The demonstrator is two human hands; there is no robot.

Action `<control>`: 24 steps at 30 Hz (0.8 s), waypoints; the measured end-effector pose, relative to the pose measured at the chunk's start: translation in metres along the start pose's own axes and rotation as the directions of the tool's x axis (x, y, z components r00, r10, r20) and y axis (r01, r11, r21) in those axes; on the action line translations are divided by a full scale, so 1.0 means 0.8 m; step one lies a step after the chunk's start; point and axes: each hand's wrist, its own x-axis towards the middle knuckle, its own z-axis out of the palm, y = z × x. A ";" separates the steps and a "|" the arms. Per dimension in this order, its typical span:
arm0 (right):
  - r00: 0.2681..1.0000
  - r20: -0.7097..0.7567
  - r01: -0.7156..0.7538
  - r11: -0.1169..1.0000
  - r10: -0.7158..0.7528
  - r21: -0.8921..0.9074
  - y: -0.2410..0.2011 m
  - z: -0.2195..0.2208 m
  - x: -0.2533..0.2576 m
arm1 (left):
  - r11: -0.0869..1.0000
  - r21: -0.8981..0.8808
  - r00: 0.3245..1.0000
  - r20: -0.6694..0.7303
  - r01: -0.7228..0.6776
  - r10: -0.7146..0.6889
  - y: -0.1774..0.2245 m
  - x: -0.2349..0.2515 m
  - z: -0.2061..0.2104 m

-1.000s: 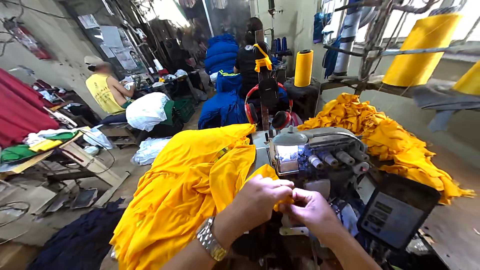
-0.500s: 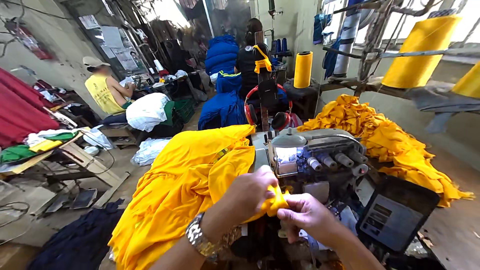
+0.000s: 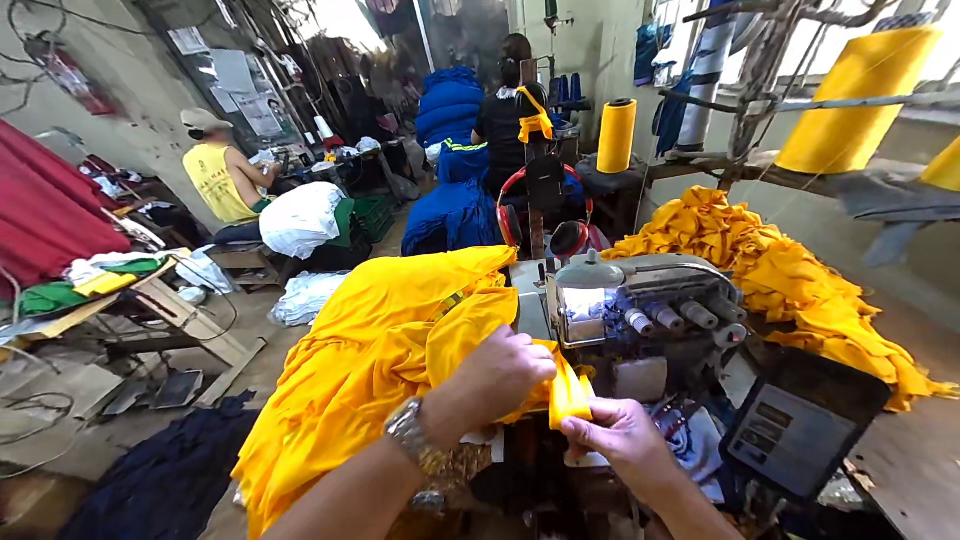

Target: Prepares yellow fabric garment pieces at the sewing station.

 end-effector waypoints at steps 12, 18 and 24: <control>0.994 -0.094 0.047 0.998 -0.049 -0.029 -0.028 -0.011 0.006 | 0.967 -0.231 0.972 0.179 -0.109 0.152 -0.040 0.020 -0.065; 0.982 0.177 -0.029 0.981 0.063 -0.190 -0.048 -0.008 0.048 | 0.903 -0.427 0.916 0.381 0.054 0.126 -0.026 0.013 -0.077; 0.952 0.256 -0.059 0.922 0.167 -0.382 -0.060 -0.009 0.037 | 0.999 0.034 0.971 0.239 -0.042 0.033 -0.006 0.013 -0.071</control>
